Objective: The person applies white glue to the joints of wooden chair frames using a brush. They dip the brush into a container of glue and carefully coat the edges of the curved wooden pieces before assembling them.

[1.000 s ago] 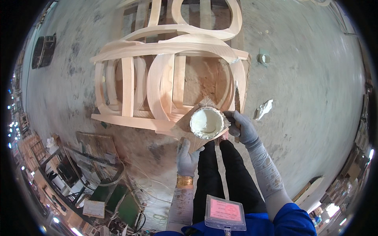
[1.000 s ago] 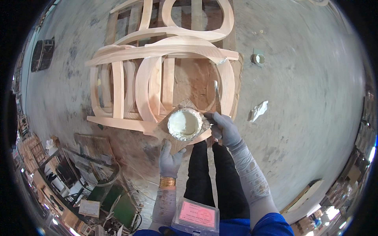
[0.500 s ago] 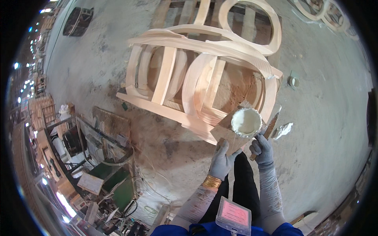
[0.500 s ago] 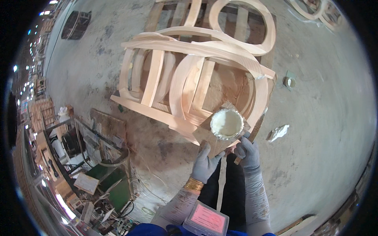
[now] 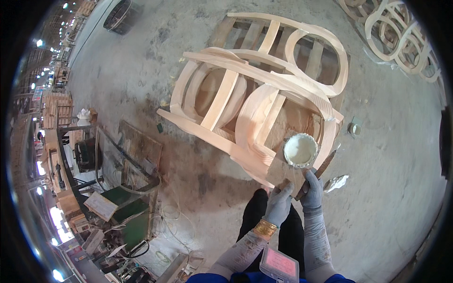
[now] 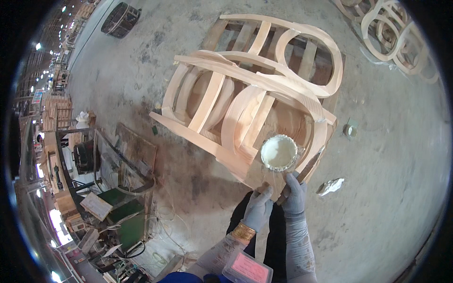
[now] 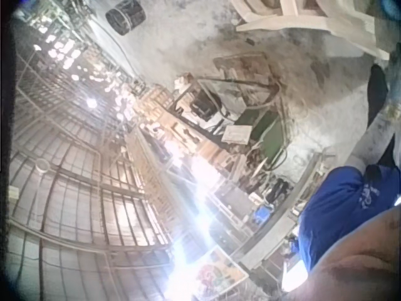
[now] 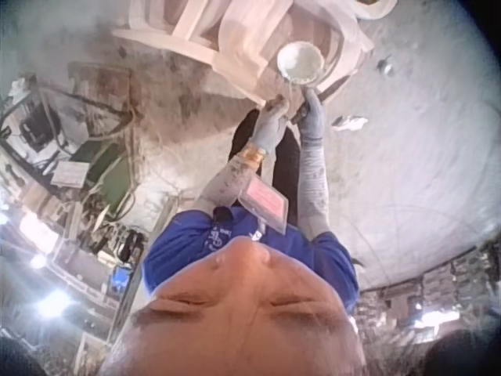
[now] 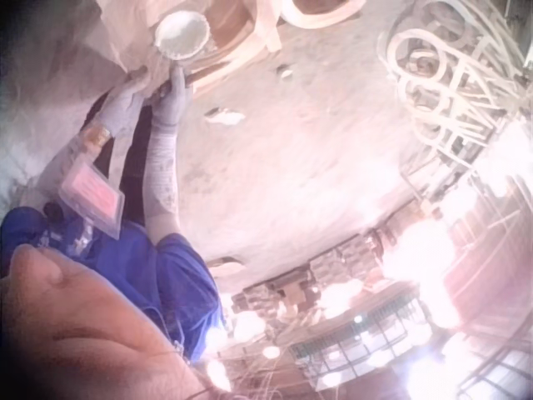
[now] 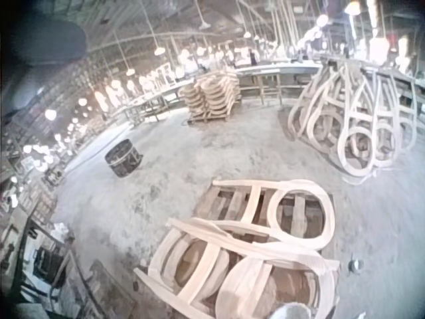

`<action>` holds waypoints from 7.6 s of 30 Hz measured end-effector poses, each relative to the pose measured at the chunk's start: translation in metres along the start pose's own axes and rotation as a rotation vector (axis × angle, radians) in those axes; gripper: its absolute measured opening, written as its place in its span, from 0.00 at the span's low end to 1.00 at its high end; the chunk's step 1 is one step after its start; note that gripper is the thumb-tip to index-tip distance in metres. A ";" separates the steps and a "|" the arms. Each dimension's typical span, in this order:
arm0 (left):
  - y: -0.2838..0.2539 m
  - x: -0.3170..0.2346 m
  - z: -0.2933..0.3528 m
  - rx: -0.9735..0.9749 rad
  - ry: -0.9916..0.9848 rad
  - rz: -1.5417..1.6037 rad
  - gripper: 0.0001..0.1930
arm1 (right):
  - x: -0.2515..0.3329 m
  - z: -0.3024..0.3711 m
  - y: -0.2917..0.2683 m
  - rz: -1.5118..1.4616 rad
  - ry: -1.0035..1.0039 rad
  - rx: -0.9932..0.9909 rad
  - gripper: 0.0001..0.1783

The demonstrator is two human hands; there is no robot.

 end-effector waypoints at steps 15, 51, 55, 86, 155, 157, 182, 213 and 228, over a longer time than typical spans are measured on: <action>-0.381 -0.088 -0.132 -0.565 -0.105 0.377 0.19 | 0.093 0.016 -0.083 0.342 -0.490 -0.524 0.13; -0.314 -0.194 -0.153 -0.222 0.498 0.433 0.40 | 0.108 0.090 -0.163 0.038 -0.608 -0.722 0.12; -0.268 -0.246 -0.115 0.184 0.669 0.626 0.42 | 0.112 0.102 -0.164 -0.059 -0.616 -0.718 0.12; 0.616 -0.359 0.150 -0.013 1.313 0.062 0.18 | 0.269 0.553 -0.676 0.077 -1.096 -1.301 0.14; 1.893 -0.006 -1.019 -0.487 0.908 -0.822 0.27 | 1.406 -0.442 -1.574 0.104 -0.319 -0.437 0.12; 1.890 -0.012 -1.028 -0.488 0.815 -0.774 0.25 | 1.421 -0.452 -1.564 0.480 -0.450 -0.419 0.11; 1.853 -0.031 -1.140 -0.486 0.559 -0.883 0.34 | 1.426 -0.555 -1.578 0.457 -0.303 -0.356 0.10; 1.812 0.320 -0.771 0.226 -0.379 0.382 0.19 | 1.305 -0.543 -1.464 0.041 0.006 -0.204 0.11; 1.445 0.436 -0.633 -0.670 0.087 0.644 0.14 | 1.164 -0.620 -1.340 1.314 -0.100 0.552 0.13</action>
Point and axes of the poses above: each hand's wrist, its own z-axis away from the middle knuckle, its own y-axis out of the palm, x = y × z, the point moved 6 cm from there along -z, towards the middle knuckle, and after that the axes turned 7 degrees about x, right-handed, at the moved point
